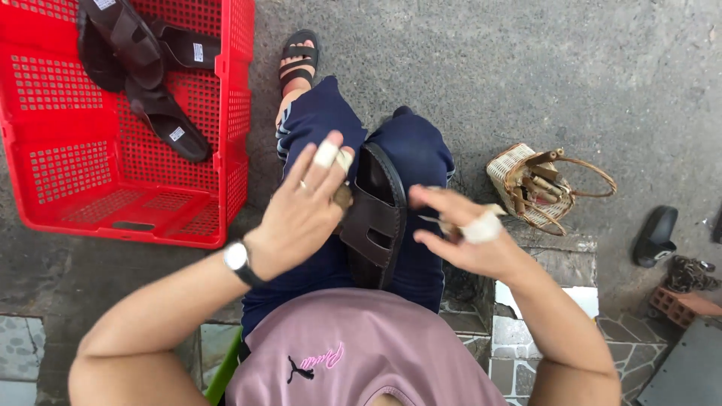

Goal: Hand-stitching the upper strap of a brown sandal to its sole using a needle and thick thread.

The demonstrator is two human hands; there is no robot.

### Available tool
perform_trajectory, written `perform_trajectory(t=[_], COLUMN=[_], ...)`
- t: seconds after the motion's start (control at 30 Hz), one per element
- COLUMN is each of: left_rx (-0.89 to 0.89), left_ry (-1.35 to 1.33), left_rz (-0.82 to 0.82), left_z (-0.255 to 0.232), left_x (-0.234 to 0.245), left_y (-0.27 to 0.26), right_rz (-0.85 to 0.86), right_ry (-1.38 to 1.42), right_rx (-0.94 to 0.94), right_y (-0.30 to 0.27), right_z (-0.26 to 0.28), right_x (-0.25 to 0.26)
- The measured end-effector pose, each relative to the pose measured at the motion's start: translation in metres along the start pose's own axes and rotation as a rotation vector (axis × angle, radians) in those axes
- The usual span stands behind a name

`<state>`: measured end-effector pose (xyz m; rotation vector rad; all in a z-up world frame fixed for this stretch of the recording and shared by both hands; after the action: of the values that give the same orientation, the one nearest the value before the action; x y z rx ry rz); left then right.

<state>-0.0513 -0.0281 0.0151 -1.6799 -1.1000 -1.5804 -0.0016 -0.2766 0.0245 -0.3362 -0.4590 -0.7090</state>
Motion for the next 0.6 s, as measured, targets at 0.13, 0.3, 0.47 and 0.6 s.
perform_trajectory(t=[0.13, 0.3, 0.47, 0.6], left_rx=[-0.009, 0.072, 0.599, 0.513], left_ry=[-1.023, -2.109, -1.841, -1.327], left_rz=[0.020, 0.168, -0.170, -0.011], left_z=[0.013, 0.020, 0.049, 0.018], left_x=[0.026, 0.005, -0.046, -0.013], left_y=[0.026, 0.046, 0.038, 0.044], right_rz=[-0.005, -0.140, -0.047, 0.039], right_ry=[-0.240, -0.219, -0.162, -0.050], right_rx=[0.141, 0.309, 0.296, 0.184], right_y=[0.012, 0.045, 0.049, 0.055], right_z=[-0.009, -0.005, -0.022, 0.006], right_x=[-0.003, -0.010, -0.009, 0.010])
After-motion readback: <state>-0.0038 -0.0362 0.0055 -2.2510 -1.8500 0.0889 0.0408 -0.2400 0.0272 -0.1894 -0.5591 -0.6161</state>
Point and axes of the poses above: each hand's wrist, its own y-axis towards the middle knuckle, its own x-axis out of the back of the hand, z = x × y, the point moved 2 cm from there along y, towards the middle knuckle, and after that the axes turned 2 degrees about -y, right-handed, at the moved point
